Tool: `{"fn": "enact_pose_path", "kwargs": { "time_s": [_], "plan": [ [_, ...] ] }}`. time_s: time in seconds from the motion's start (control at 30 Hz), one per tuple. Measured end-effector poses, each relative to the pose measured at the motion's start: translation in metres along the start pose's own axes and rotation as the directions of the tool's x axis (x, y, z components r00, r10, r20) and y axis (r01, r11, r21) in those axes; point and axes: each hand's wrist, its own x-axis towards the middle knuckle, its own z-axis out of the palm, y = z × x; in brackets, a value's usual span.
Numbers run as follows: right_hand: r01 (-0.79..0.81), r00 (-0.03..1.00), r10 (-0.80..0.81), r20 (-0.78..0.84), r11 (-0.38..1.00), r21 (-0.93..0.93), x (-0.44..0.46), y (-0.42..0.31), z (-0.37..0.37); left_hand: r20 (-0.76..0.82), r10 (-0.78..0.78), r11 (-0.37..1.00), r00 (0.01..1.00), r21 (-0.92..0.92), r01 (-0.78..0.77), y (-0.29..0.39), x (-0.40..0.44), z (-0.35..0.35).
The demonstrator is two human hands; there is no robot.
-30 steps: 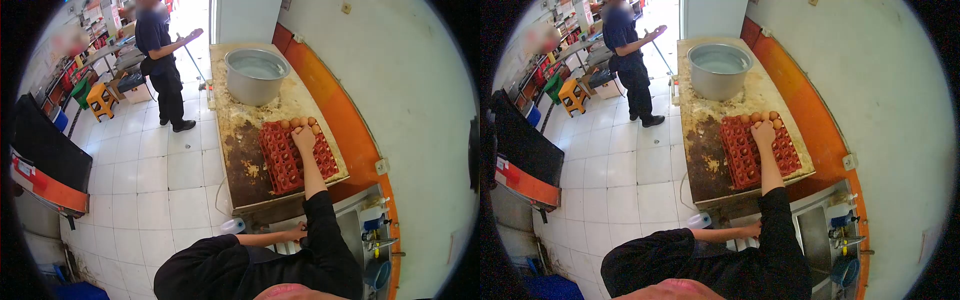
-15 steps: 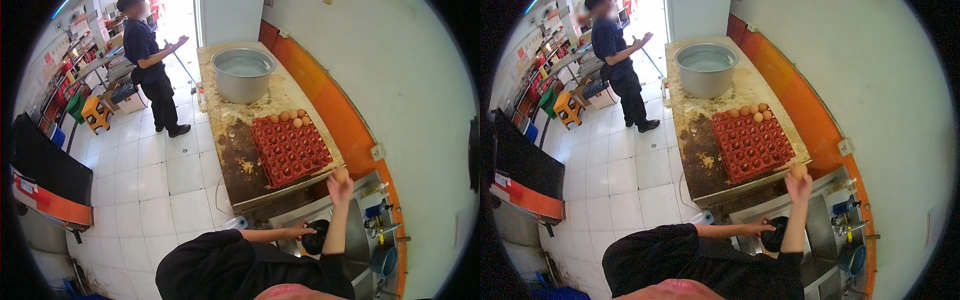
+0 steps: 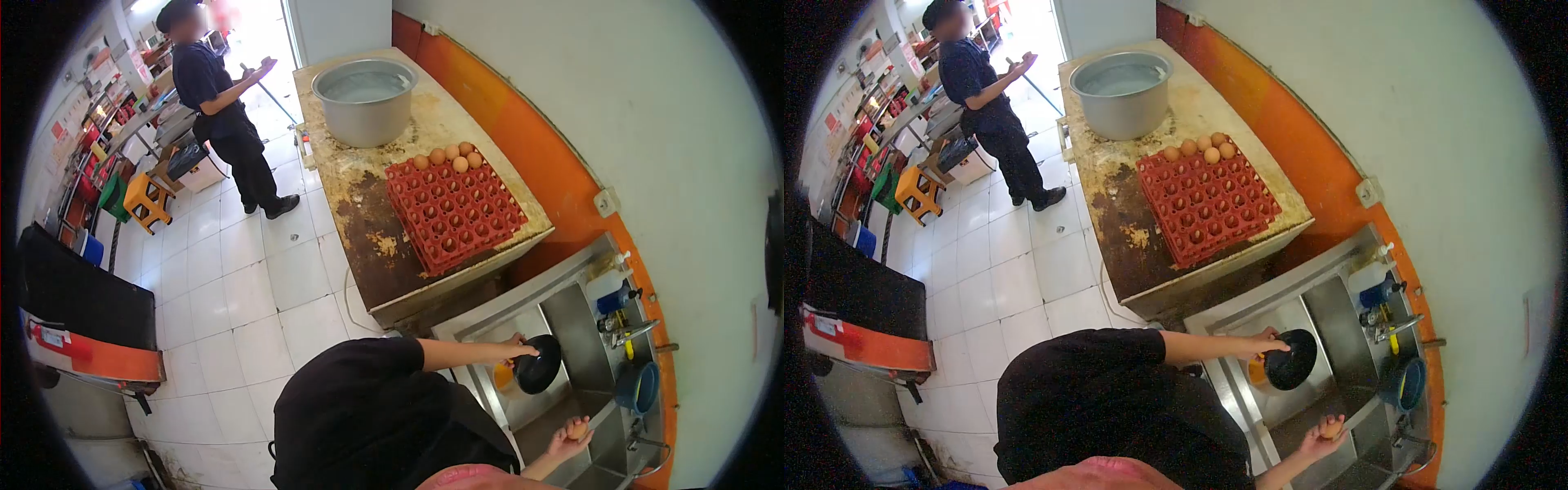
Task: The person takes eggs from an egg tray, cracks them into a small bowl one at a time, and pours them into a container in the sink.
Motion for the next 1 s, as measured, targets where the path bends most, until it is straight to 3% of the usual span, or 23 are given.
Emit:
{"fn": "enact_pose_path", "kwargs": {
  "time_s": [0.07, 0.1, 0.13, 0.17, 0.2, 0.23, 0.27, 0.33, 0.37, 0.43, 0.53, 0.63, 0.73, 0.87, 0.93, 1.0],
  "plan": [
    [0.017, 0.999, -0.018, -0.027, 0.999, -0.029, -0.018, -0.01, -0.014, -0.032, 0.021, 1.0, 0.999, -0.012, -0.021, -0.005, 0.007, 0.011],
    [-0.01, 0.938, -0.08, -0.337, 0.967, -0.255, -0.025, -0.011, -0.018, -0.02, 0.012, 1.0, 1.0, -0.009, -0.012, -0.005, 0.009, 0.014],
    [-0.107, 0.783, -0.201, -0.588, 0.888, -0.447, -0.032, -0.012, -0.022, -0.009, 0.005, 1.0, 1.0, -0.006, -0.005, -0.004, 0.008, 0.017],
    [-0.103, 0.782, -0.204, -0.589, 0.89, -0.445, -0.041, -0.014, -0.053, -0.006, 0.004, 1.0, 1.0, -0.001, -0.004, -0.004, 0.007, 0.019],
    [-0.267, 0.791, -0.382, -0.477, 0.486, -0.832, -0.052, -0.019, -0.114, -0.002, -0.006, 1.0, 1.0, -0.006, 0.006, -0.004, 0.005, 0.021],
    [-0.368, 0.834, -0.469, -0.291, -0.079, -0.926, -0.059, -0.021, -0.148, 0.002, -0.016, 1.0, 1.0, -0.01, 0.016, -0.004, 0.003, 0.023],
    [-0.369, 0.832, -0.472, -0.292, -0.076, -0.926, -0.066, -0.015, -0.144, 0.004, -0.017, 1.0, 1.0, -0.007, 0.017, -0.005, 0.003, 0.023],
    [-0.349, 0.848, -0.528, 0.047, -0.623, -0.699, -0.09, 0.004, -0.14, 0.004, -0.025, 1.0, 1.0, 0.003, 0.025, -0.008, 0.004, 0.021],
    [-0.351, 0.846, -0.53, 0.047, -0.622, -0.7, -0.097, 0.009, -0.137, 0.005, -0.025, 1.0, 1.0, 0.006, 0.025, -0.009, 0.005, 0.021],
    [-0.453, 0.878, -0.451, -0.16, -0.676, -0.582, -0.109, 0.017, -0.128, -0.011, -0.014, 1.0, 1.0, -0.013, 0.014, -0.011, 0.008, 0.02],
    [-0.488, 0.873, -0.421, -0.247, -0.73, -0.478, -0.115, 0.028, -0.106, -0.011, -0.022, 0.999, 1.0, -0.03, 0.022, -0.01, 0.009, 0.018],
    [-0.392, 0.92, -0.35, -0.179, -0.791, -0.469, -0.119, 0.025, -0.112, -0.027, -0.005, 0.999, 1.0, -0.04, 0.004, -0.007, 0.005, 0.018],
    [-0.405, 0.903, -0.424, -0.069, -0.785, -0.469, -0.113, 0.022, -0.118, -0.029, 0.01, 1.0, 1.0, -0.009, -0.01, -0.002, 0.0, 0.018],
    [-0.394, 0.913, -0.401, -0.08, -0.811, -0.433, -0.105, 0.021, -0.116, -0.01, 0.014, 1.0, 1.0, -0.022, -0.014, -0.003, 0.0, 0.02],
    [-0.499, 0.867, -0.441, -0.234, -0.745, -0.443, -0.104, 0.03, -0.123, -0.001, 0.017, 1.0, 1.0, 0.004, -0.017, -0.003, 0.001, 0.021],
    [-0.465, 0.885, -0.41, -0.22, -0.76, -0.453, -0.103, 0.027, -0.137, -0.001, 0.023, 1.0, 1.0, -0.008, -0.023, -0.002, 0.002, 0.019]
  ]
}}
